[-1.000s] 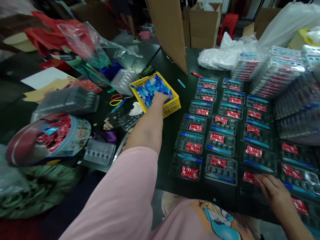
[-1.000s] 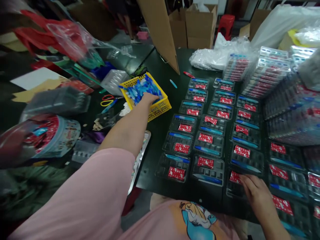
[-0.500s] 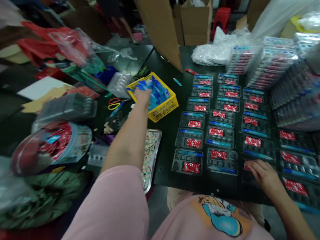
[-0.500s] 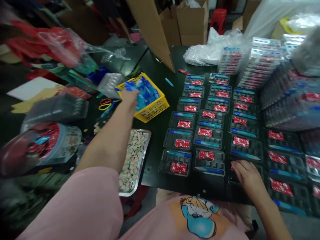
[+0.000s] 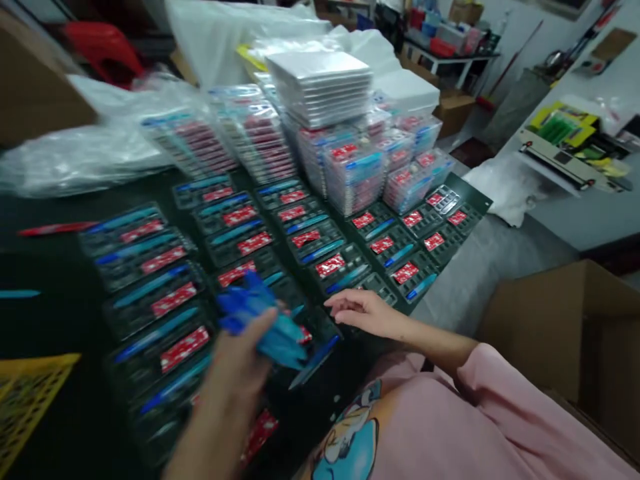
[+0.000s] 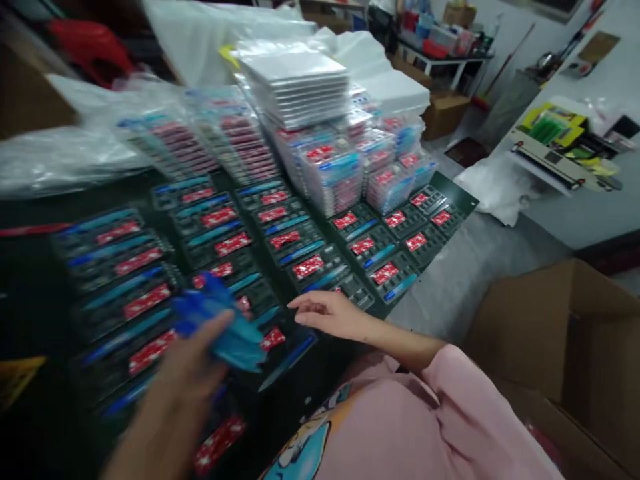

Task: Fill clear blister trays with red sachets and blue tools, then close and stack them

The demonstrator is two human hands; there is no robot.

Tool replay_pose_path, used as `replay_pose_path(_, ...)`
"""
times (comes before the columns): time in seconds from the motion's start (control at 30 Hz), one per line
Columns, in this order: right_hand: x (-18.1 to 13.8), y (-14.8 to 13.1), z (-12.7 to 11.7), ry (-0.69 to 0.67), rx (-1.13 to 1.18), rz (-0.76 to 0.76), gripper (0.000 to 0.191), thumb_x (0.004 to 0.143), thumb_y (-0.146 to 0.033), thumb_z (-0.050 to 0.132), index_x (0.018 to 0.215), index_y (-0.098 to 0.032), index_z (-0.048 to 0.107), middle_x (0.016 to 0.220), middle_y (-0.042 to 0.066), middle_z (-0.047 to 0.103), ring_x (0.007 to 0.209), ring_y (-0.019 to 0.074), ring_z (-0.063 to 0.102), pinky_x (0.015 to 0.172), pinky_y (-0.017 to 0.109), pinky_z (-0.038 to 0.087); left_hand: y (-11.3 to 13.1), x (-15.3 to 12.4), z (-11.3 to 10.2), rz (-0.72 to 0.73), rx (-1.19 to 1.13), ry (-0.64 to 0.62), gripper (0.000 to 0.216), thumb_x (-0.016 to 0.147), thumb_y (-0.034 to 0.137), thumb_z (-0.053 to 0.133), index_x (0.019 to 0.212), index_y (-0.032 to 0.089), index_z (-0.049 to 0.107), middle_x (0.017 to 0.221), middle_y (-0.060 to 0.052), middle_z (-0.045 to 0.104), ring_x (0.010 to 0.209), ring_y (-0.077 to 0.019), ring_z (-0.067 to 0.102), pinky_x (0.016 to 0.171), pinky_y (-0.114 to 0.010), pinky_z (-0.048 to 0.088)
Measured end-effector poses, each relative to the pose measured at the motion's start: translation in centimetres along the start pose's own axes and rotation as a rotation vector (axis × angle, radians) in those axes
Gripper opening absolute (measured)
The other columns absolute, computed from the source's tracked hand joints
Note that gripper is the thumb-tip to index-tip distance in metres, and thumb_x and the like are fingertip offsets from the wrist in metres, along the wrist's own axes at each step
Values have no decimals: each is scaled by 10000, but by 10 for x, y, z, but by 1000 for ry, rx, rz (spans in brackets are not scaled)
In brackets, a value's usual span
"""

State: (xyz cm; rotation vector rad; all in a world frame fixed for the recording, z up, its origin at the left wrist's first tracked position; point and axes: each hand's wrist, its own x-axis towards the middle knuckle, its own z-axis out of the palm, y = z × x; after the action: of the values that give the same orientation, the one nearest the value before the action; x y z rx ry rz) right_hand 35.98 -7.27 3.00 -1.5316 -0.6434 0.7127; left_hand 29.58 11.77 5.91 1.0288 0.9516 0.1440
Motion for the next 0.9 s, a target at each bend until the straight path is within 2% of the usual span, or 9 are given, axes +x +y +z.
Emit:
replay_pose_path(0.07, -16, 4, -21, 23, 62, 74, 401, 806, -480, 707, 1062, -186, 611, 821, -21, 572, 694, 96, 523, 646, 229, 428, -36, -11, 36, -73, -30, -119, 523, 397, 268, 927, 799, 150, 613, 656, 16, 651, 566, -151, 609, 557, -280, 522)
replay_pose_path(0.17, -43, 15, -62, 201, -74, 121, 398, 703, -441, 809, 920, -183, 598, 762, -49, 539, 659, 85, 477, 611, 216, 385, -85, -22, 100, -116, -78, -244, 564, 379, 253, 931, 808, 173, 574, 616, 59, 624, 531, -104, 584, 558, -227, 494)
replay_pose_path(0.23, -59, 23, -89, 282, -145, 140, 345, 737, -417, 785, 907, -180, 603, 746, -49, 544, 667, 90, 478, 624, 219, 384, -105, -23, 137, -165, -95, -309, 579, 390, 247, 932, 839, 178, 574, 649, 49, 647, 567, -111, 610, 592, -228, 505)
replay_pose_path(0.37, -87, 39, -151, 246, -120, 167, 348, 898, -454, 594, 1106, -177, 628, 843, 1, 626, 703, 113, 544, 665, 247, 452, -119, -17, 187, -330, -82, -440, 507, 447, 236, 912, 837, 163, 598, 658, 12, 664, 560, -123, 615, 570, -232, 505)
replay_pose_path(0.43, -100, 46, -195, 322, -259, 155, 369, 949, -453, 499, 1167, -186, 632, 937, 41, 644, 751, 134, 571, 704, 277, 478, -119, -12, 203, -417, -51, -473, 406, 499, 209, 874, 799, 152, 607, 609, 2, 642, 522, -127, 599, 526, -231, 495)
replay_pose_path(0.57, -126, 62, -307, 631, -686, 109, 362, 961, -402, 444, 1181, -182, 629, 1025, 99, 646, 874, 202, 585, 809, 358, 480, -120, -7, 224, -576, -6, -476, 202, 617, 167, 775, 743, 127, 622, 578, -35, 632, 506, -136, 603, 515, -236, 513)
replay_pose_path(0.7, -137, 70, -406, 805, -1048, 114, 289, 949, -317, 444, 1078, -167, 655, 1023, 136, 653, 971, 264, 554, 882, 429, 436, -126, -7, 237, -658, -101, -455, 247, 633, 100, 740, 849, 147, 631, 660, -25, 649, 559, -137, 628, 555, -249, 545)
replay_pose_path(0.8, -131, 66, -452, 825, -1304, 250, 265, 957, -259, 444, 1065, -153, 660, 1052, 159, 656, 994, 296, 513, 864, 441, 396, -127, -8, 247, -658, -153, -464, 391, 634, 66, 718, 994, 183, 620, 738, -12, 658, 596, -145, 639, 552, -266, 549)
replay_pose_path(0.9, -122, 60, -477, 599, -1472, 325, 265, 976, -234, 440, 1109, -135, 647, 1096, 166, 650, 994, 289, 497, 829, 401, 372, -125, -7, 259, -660, -146, -457, 446, 656, 62, 704, 1071, 187, 602, 762, -15, 659, 606, -147, 640, 562, -277, 555)
